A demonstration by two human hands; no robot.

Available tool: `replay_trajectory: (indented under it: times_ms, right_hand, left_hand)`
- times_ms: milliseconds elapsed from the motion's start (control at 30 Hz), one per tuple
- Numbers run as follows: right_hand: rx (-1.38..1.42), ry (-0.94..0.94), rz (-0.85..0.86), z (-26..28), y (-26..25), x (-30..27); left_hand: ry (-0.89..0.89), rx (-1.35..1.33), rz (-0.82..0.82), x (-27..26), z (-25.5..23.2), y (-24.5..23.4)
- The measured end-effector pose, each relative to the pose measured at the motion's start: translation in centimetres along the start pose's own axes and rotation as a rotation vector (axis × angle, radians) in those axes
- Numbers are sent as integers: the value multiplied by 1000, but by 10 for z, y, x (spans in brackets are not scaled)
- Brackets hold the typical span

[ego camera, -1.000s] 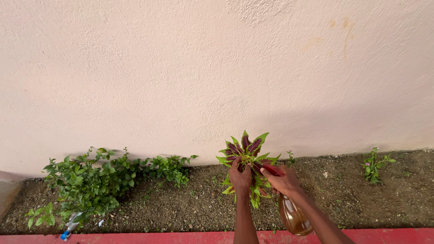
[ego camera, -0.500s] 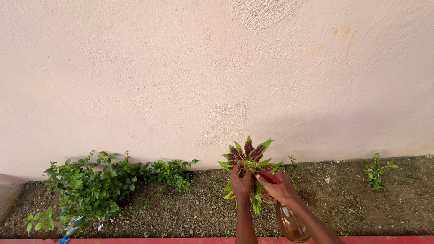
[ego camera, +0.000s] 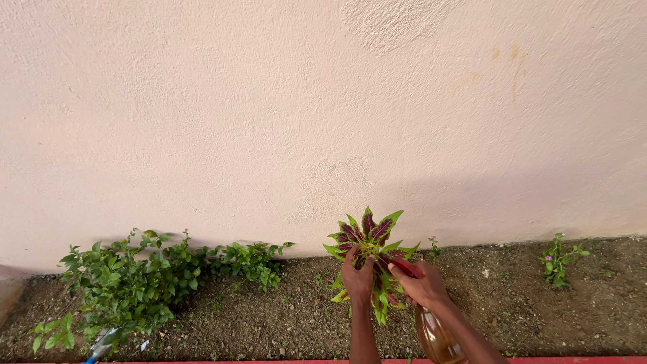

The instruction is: The person uses a spray bottle to apply liquid to the leaves of plants in a soil bed next to a wall, using one hand to squeeze the trigger and the other hand to adjust the plant stems.

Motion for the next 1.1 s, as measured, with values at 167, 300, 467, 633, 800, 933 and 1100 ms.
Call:
replay_trajectory:
  times_ms: [167, 300, 467, 633, 800, 933, 1100]
  right_hand:
    - [9, -125, 139, 12, 20, 2]
    - [8, -157, 209, 13, 31, 5]
    - [10, -32, 74, 1, 10, 6]
    - [-2, -18, 47, -5, -6, 7]
    - [1, 101, 8, -33, -5, 21]
    - [6, 20, 96, -45, 3, 30]
    - [17, -57, 242, -43, 20, 33]
  left_hand:
    - [-5, -19, 7, 1, -1, 1]
    - [-17, -146, 25, -3, -3, 3]
    - [-91, -86, 4, 0, -2, -2]
    - [-309, -357, -98, 3, 34, 3]
    - [-319, -572, -146, 9, 65, 12]
    - [-321, -496, -144, 5, 68, 9]
    - [-314, -473, -96, -5, 56, 9]
Point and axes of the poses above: each hand's wrist, its own x-axis towards the middle knuckle, its own y-axis out of the palm, z = x × y, the point moved 10 cm from there along x, towards the middle knuckle, and after that the axes turned 12 degrees about y, right-handed, at the moved point
